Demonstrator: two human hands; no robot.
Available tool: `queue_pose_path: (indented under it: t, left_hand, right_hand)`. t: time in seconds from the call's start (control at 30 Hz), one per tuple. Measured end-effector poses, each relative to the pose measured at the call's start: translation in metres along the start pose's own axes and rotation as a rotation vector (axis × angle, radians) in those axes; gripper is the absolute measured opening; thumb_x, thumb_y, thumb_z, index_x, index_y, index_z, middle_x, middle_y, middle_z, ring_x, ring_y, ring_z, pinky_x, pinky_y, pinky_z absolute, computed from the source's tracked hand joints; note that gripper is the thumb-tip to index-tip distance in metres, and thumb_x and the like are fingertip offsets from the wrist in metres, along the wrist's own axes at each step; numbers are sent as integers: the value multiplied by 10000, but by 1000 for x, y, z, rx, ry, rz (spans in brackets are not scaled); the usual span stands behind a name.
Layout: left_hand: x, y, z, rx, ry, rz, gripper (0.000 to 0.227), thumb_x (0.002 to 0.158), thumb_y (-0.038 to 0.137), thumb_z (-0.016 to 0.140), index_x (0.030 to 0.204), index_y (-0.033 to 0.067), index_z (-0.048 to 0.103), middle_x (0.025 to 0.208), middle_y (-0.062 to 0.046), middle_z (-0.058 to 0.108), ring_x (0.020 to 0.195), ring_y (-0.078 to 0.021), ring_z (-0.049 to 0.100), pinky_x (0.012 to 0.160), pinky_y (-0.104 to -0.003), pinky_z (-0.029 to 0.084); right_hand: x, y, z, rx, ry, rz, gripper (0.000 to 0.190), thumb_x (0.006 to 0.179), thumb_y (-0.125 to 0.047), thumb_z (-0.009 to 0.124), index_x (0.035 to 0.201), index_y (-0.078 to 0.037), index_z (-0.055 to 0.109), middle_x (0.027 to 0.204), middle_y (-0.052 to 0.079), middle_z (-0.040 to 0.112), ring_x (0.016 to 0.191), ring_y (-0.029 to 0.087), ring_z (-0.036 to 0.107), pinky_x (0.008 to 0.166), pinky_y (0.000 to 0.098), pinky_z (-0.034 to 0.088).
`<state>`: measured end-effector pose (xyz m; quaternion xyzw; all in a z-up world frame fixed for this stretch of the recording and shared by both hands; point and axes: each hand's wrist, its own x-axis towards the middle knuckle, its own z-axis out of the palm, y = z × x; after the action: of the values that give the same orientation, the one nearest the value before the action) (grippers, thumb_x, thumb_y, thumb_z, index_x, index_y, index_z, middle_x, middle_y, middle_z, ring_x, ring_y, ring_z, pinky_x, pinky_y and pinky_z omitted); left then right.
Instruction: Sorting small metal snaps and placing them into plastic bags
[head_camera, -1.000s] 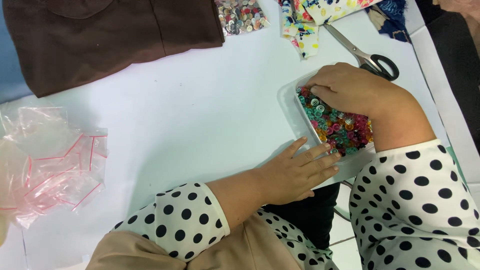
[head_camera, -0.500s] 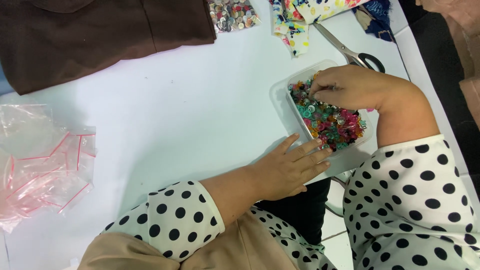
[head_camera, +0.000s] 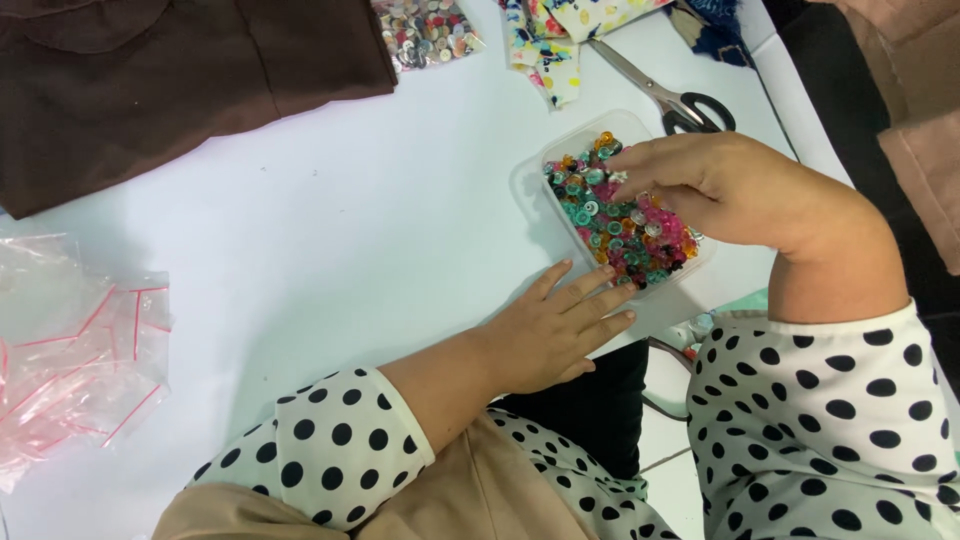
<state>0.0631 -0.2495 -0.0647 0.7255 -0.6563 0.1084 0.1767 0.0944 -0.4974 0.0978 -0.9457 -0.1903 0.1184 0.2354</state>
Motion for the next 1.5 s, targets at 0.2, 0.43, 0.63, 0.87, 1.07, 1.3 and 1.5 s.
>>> queue_pose_path:
  t: [0.2, 0.43, 0.63, 0.87, 1.07, 1.3, 1.5]
  left_hand:
    - [1, -3, -8, -84, 30, 16, 785, 868, 458, 826, 1517, 156, 503, 1638, -95, 375, 1523, -344, 341, 1219, -612, 307]
    - [4, -1, -11, -85, 19, 17, 787, 847, 454, 854, 1492, 154, 516, 1633, -109, 377, 1521, -348, 350, 1211, -592, 318]
    - [4, 0, -14, 2, 39, 9, 820, 823, 502, 870, 1489, 164, 531, 1616, -96, 404, 1498, -340, 378, 1213, -578, 326]
    - [3, 1, -13, 24, 22, 13, 796, 841, 512, 839, 1492, 174, 529, 1632, -96, 386, 1520, -330, 352, 1216, -574, 329]
    - [3, 2, -13, 10, 11, 6, 793, 859, 496, 847, 1502, 172, 515, 1629, -93, 393, 1522, -333, 357, 1227, -576, 316]
    - [8, 0, -21, -31, 9, 9, 762, 856, 473, 864, 1479, 175, 541, 1618, -88, 407, 1512, -320, 375, 1220, -564, 328]
    - [7, -19, -24, -64, 72, -86, 685, 908, 406, 862, 1456, 165, 529, 1556, -124, 477, 1482, -375, 423, 1221, -562, 303]
  right_hand:
    - [-110, 55, 29, -56, 693, 73, 154, 1204, 116, 533, 1287, 147, 660, 1392, 320, 655, 1341, 418, 614, 1188, 488, 471]
    - [-162, 133, 140, -212, 799, 262, 247, 1008, 64, 645, 1247, 106, 691, 1308, 281, 670, 1129, 405, 641, 1036, 499, 477]
    - [-150, 147, 167, -508, 862, 325, 405, 852, 197, 574, 1127, 1, 798, 1154, 145, 745, 1070, 327, 656, 1027, 421, 506]
    - [-114, 64, 129, -203, 1016, 105, 196, 1061, 235, 602, 1115, 92, 724, 1151, 264, 722, 1087, 385, 697, 969, 453, 558]
    - [-91, 15, 118, -12, 958, -34, 146, 1040, 223, 614, 1094, 114, 694, 1150, 300, 705, 1061, 393, 695, 949, 455, 564]
    - [-79, 19, 105, -175, 895, 21, 145, 1061, 119, 665, 1160, 39, 734, 1204, 235, 726, 1115, 367, 674, 1034, 475, 444]
    - [-67, 32, 109, 61, 787, 104, 304, 1066, 102, 523, 1359, 86, 602, 1384, 272, 628, 1305, 412, 593, 1113, 493, 465]
